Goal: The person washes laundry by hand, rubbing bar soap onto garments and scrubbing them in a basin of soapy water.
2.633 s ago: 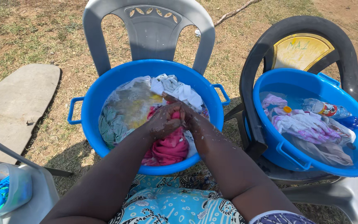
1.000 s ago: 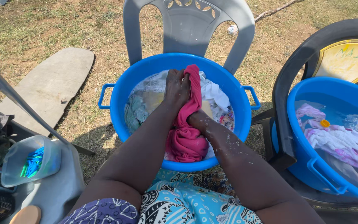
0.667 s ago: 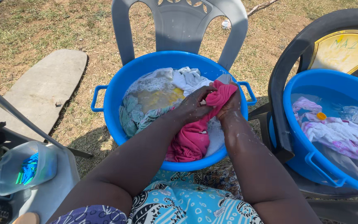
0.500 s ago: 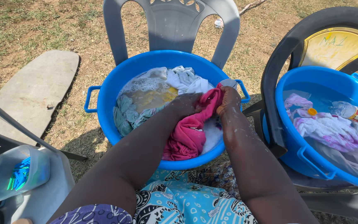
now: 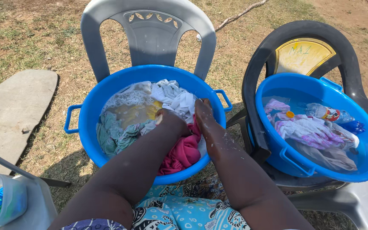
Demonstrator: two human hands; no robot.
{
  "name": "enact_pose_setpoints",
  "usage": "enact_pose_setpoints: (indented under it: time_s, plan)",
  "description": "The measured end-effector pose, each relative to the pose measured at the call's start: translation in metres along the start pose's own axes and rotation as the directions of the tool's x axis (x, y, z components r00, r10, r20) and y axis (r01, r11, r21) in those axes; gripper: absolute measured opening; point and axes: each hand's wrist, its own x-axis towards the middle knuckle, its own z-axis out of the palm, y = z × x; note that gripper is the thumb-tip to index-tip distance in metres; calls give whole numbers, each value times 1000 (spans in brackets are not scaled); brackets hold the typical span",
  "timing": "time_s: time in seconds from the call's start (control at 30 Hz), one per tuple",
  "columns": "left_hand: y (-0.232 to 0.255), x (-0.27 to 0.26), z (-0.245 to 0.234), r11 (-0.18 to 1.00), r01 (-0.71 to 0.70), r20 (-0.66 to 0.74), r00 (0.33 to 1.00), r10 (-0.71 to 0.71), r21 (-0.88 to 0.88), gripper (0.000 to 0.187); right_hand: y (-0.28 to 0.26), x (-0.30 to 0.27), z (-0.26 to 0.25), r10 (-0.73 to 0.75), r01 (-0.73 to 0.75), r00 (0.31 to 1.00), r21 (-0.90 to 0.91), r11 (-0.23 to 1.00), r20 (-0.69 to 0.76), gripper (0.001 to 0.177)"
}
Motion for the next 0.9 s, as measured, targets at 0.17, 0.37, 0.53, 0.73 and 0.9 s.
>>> enact_pose_setpoints:
  time_s: [0.17,0.37,0.53,0.73,0.9]
  plan:
    - [-80,36,33,980,2,45,999,7,-197,81,28,21,3,102,-97,994,113,989,-41,50]
    - [-155,71,78,354,207,266,955,129,-912,77,17,19,38,353,-558,818,776,295,454,16]
    - [-102,59,55,819,36,197,976,95,-573,69,-4,-2,91,324,-481,867,470,740,378,17]
    - [-48,52,54,994,-4,-91,996,-5,-107,55,-6,-1,71,146,-195,902,81,977,406,27]
    - [-117,68,46,547,35,-44,991,-129,-837,79,-14,17,49,105,-554,801,661,506,590,30]
